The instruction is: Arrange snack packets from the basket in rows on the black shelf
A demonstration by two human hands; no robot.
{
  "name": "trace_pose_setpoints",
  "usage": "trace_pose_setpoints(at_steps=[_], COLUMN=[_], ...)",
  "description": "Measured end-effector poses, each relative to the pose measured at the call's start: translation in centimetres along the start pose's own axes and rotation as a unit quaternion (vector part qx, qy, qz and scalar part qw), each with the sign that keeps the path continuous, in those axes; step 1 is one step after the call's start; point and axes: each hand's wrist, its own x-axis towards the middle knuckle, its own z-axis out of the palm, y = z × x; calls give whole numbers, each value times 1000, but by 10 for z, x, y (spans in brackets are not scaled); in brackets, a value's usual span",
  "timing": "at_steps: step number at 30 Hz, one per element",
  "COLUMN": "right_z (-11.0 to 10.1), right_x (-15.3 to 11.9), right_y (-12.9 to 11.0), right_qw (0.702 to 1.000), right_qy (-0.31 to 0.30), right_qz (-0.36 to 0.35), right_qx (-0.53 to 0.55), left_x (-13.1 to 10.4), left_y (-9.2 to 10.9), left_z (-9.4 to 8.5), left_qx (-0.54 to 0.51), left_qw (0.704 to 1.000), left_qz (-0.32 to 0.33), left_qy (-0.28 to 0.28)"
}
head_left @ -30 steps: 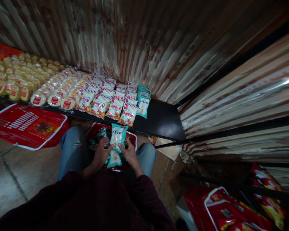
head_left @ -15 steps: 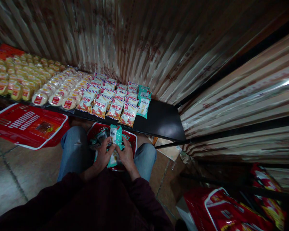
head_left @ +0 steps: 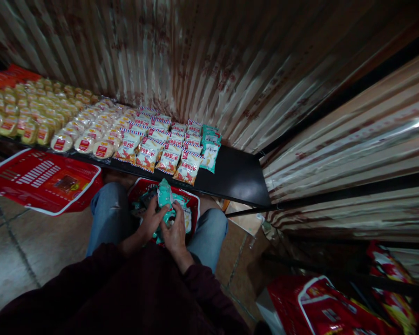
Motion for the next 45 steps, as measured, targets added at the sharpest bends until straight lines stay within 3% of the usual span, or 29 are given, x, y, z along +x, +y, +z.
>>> trace_pose_setpoints(at_steps=[7, 14, 21, 32, 45], right_z=[-1, -5, -15, -21, -32], right_x=[-5, -8, -6, -1, 5], right_y=[-4, -6, -10, -5, 6], right_qw=[999, 996, 993, 997, 998], right_qy=[-25, -50, -44, -12, 30], right_qz=[-44, -73, -105, -63, -49], right_qx=[-3, -16, -43, -33, -26], left_x=[-1, 2, -1, -4, -6], left_y=[11, 3, 3, -3, -6], left_z=[2, -1, -8, -10, -3], left_qx=[-23, -10, -33, -38, -103], left_qw=[999, 998, 997, 997, 983], left_qz=[-34, -43, -66, -72, -150], left_qy=[11, 33, 11, -10, -38])
